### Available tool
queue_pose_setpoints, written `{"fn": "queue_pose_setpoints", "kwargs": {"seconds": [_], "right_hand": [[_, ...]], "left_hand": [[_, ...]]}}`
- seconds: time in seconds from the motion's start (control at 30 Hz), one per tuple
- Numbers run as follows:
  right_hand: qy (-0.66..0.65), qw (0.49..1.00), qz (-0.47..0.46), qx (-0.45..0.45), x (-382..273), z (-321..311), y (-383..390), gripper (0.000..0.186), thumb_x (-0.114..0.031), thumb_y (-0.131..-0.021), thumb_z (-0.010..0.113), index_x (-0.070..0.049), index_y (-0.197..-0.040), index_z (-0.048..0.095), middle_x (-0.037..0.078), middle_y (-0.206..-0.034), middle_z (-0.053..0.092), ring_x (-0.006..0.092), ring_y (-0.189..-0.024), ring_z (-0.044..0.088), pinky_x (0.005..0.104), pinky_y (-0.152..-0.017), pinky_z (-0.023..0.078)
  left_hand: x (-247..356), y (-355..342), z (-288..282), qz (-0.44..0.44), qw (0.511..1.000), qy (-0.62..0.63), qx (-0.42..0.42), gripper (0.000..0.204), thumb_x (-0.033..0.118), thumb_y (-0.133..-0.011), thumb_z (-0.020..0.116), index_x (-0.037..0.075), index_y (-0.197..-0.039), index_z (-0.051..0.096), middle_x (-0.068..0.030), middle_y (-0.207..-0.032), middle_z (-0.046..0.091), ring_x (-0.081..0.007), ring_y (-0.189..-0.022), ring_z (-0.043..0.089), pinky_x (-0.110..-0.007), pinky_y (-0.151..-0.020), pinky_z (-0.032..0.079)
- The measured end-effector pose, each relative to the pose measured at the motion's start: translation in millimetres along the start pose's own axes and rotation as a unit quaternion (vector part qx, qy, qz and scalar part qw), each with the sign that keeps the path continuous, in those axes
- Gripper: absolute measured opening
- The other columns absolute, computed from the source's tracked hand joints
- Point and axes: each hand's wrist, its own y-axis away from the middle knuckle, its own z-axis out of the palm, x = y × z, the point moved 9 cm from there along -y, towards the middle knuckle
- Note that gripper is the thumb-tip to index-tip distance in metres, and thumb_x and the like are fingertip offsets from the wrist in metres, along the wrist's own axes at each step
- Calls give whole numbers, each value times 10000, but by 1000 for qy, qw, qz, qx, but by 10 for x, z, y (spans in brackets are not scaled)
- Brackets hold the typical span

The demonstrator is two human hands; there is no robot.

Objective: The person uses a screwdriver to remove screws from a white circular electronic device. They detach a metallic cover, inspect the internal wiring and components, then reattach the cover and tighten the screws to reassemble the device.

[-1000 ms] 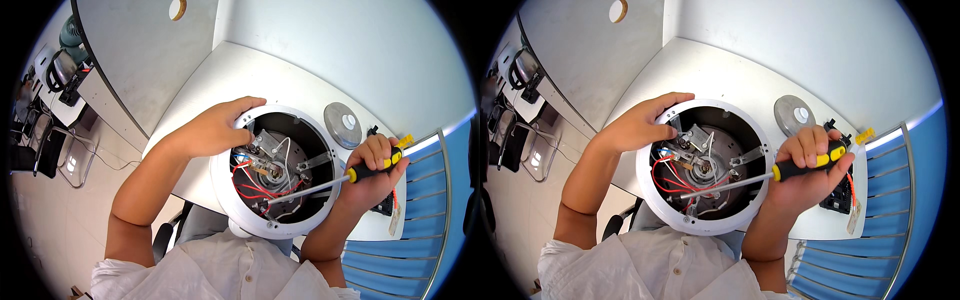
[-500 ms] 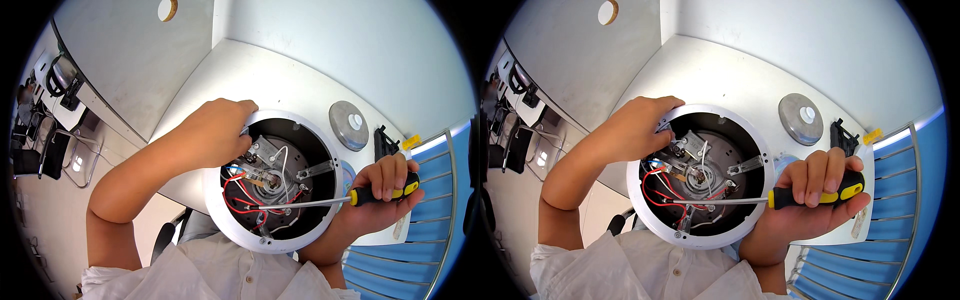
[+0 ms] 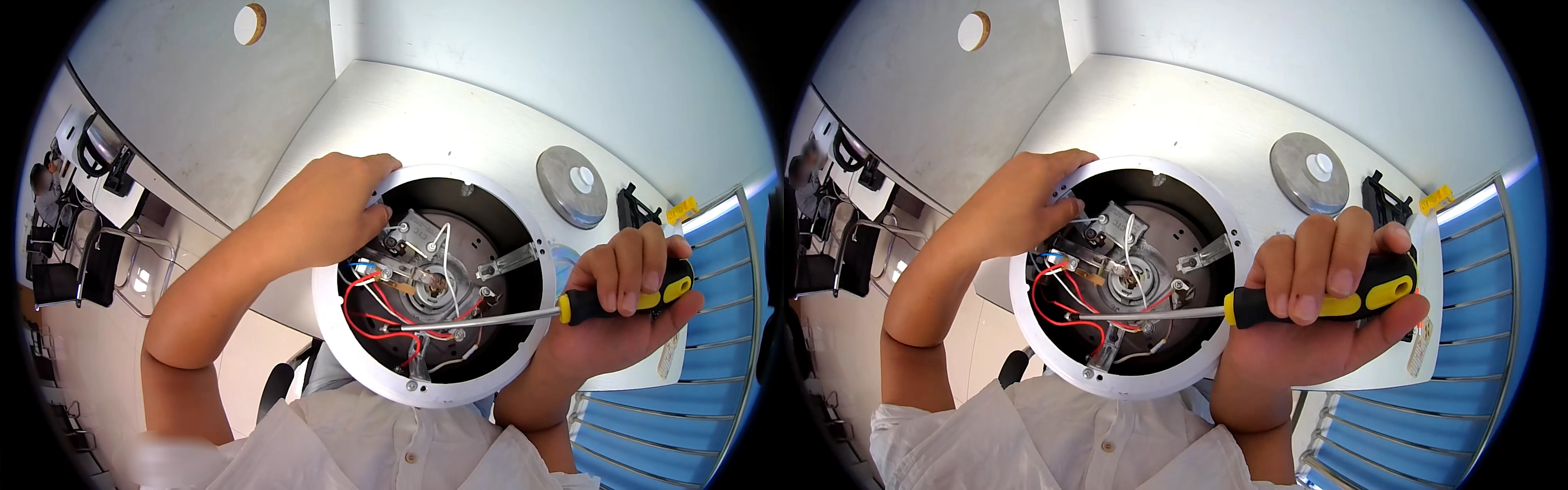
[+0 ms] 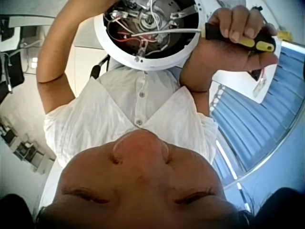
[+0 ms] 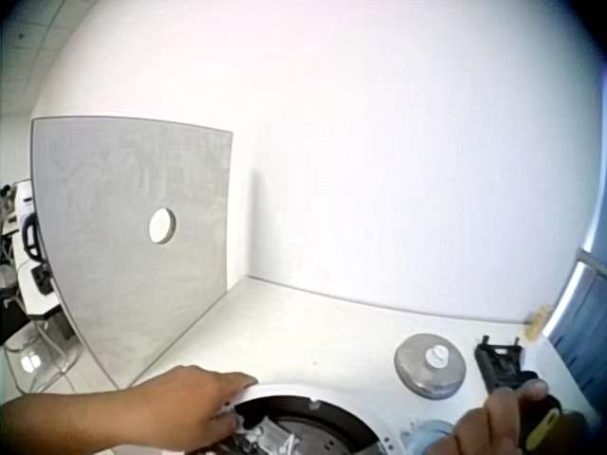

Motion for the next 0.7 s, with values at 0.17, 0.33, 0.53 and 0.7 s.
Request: {"fn": "queue_pose_setpoints", "kwargs": {"seconds": [0.17,0.33,0.53,0.7], "right_hand": [[-1,1000,5,-12,-7,-31,-29,469,-427,-983,497,-25,-1224,518,71,-821,498,145,-630,521,282,-535,456],[-32,999,0,-2,-64,-106,-40,435,-399,-973,533,-22,-1190,544,67,-813,496,143,-628,503,272,-533,450],[-67,998,0,1,-186,-182,-35,396,-365,-963,557,-15,-1148,551,66,-809,489,143,-632,483,269,-541,437],[-106,994,15,7,-243,-318,-27,367,-343,-951,570,-13,-1110,557,71,-821,507,146,-669,478,280,-591,424]], "left_hand": [[-2,26,20,-2,1000,11,0,376,30,-783,637,-21,-1153,594,-223,-879,662,-341,-763,634,-374,-747,494],[40,148,39,-28,999,-17,10,408,47,-792,636,-14,-1191,574,-232,-921,661,-362,-800,640,-386,-757,493],[69,338,91,-56,997,-46,40,466,55,-804,621,10,-1259,533,-225,-993,657,-356,-881,641,-381,-819,487],[-47,335,210,-65,983,166,42,528,-20,-805,552,26,-1328,491,-118,-1146,620,-201,-1029,592,-315,-926,446]]}}
